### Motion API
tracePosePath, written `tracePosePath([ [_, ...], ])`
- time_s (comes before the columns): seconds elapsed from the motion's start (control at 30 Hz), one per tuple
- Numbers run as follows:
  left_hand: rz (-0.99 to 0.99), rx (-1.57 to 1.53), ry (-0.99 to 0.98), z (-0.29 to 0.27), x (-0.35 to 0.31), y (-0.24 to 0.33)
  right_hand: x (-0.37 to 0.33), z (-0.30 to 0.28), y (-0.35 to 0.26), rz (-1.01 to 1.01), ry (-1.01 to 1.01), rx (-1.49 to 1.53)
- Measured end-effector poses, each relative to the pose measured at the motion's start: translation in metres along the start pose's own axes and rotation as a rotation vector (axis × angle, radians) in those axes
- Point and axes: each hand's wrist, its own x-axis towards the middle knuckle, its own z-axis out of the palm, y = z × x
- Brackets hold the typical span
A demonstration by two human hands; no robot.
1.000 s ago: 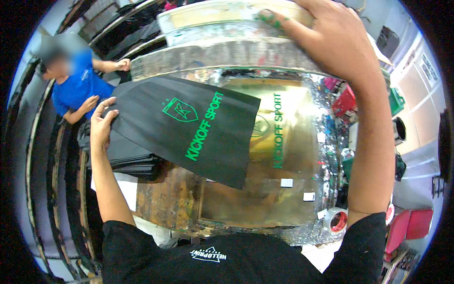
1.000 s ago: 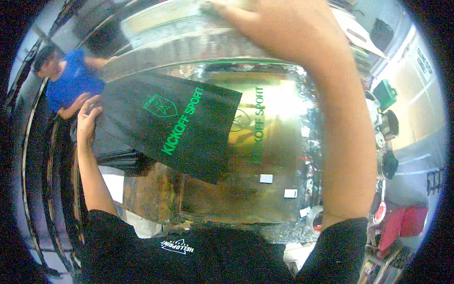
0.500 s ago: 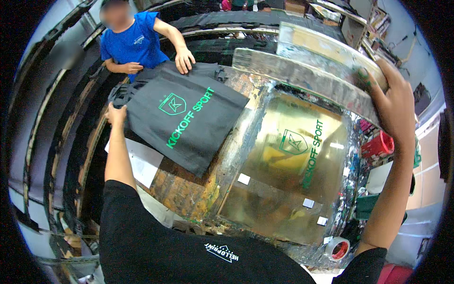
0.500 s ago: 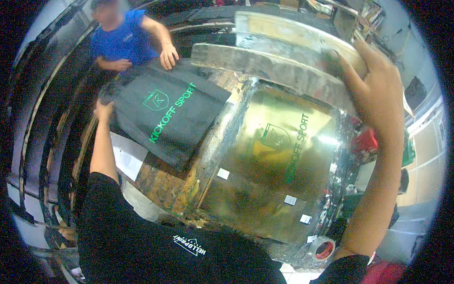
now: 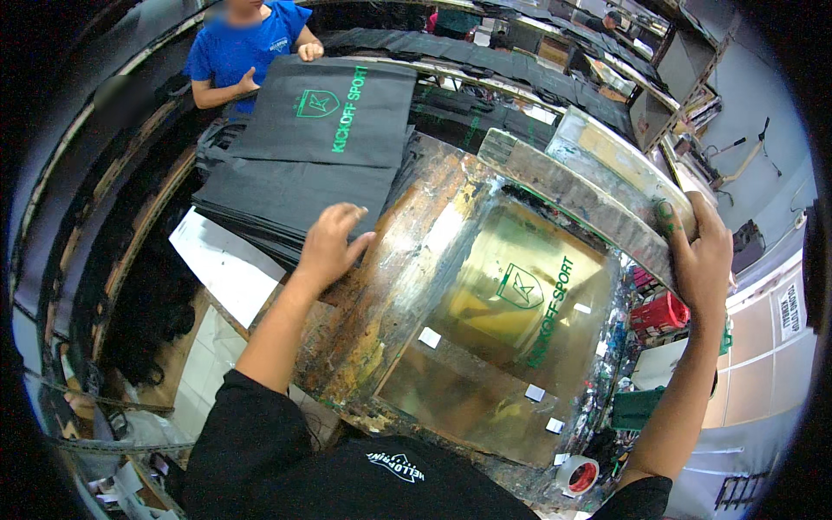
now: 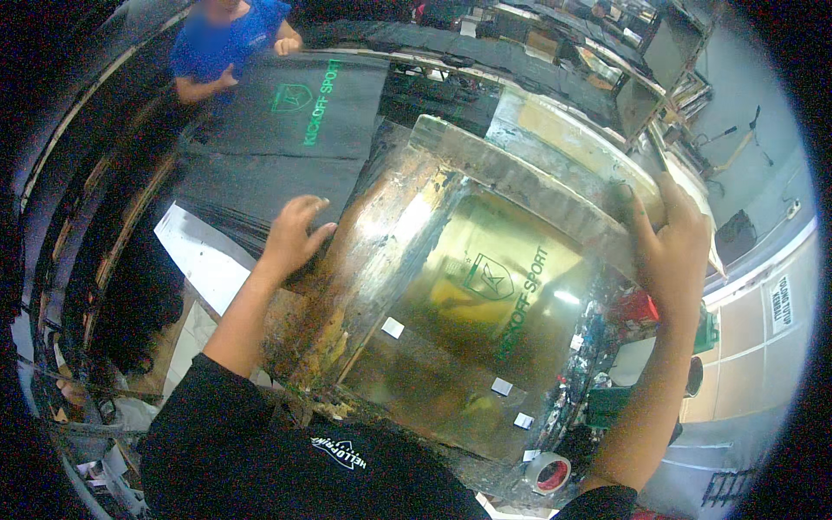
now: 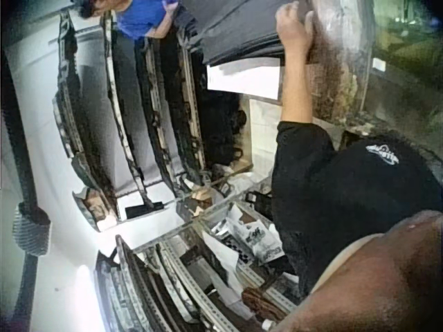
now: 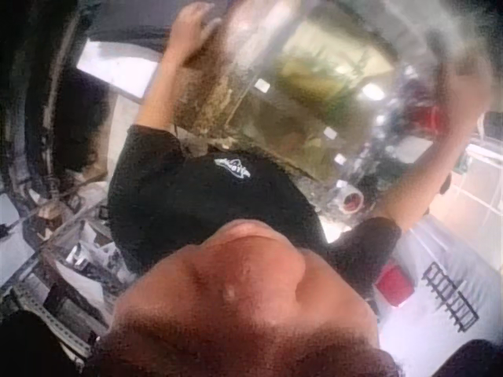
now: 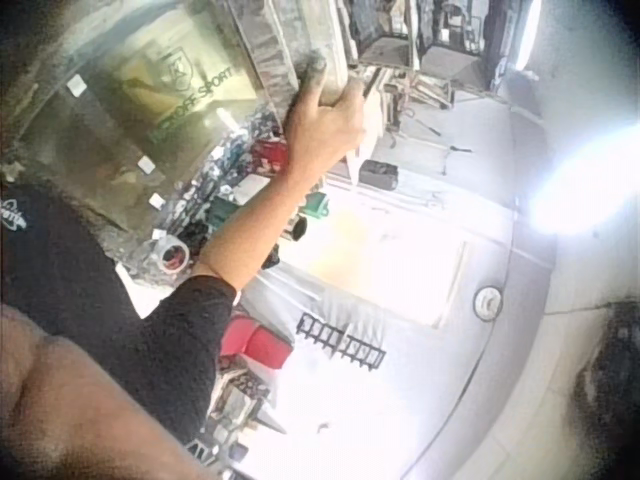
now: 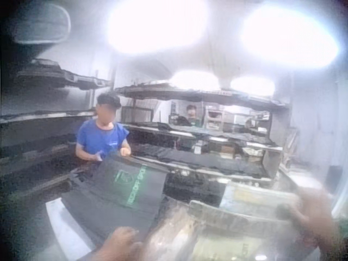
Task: The person performs screen printing on a black tote bag using a green ink-filled screen and a squeegee. They repeatedly pull the squeegee across the screen to transfer a green logo onto the bag, then lift the screen to reveal the print and move the bag aside.
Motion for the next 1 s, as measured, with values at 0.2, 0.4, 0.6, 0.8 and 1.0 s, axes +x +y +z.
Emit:
tracePosePath([
  [0.2,-0.291,0.374,-0.409,-0.006,-0.009,-0.026,-0.001,0.003,-0.008,-0.050,0.030,-0.033],
  [0.4,-0.329,0.354,-0.336,0.010,-0.024,-0.021,-0.002,-0.002,-0.011,-0.027,0.013,-0.035],
  [0.6,-0.178,0.221,-0.232,-0.028,0.000,-0.034,-0.004,-0.001,-0.016,-0.064,0.039,-0.008],
  [0.8,0.205,0.541,-0.509,-0.031,0.030,0.054,-0.004,-0.004,-0.015,-0.071,0.051,-0.025],
  [1.0,0.254,0.266,-0.754,0.049,0.000,0.156,-0.005,-0.005,-0.015,-0.052,0.016,-0.034],
])
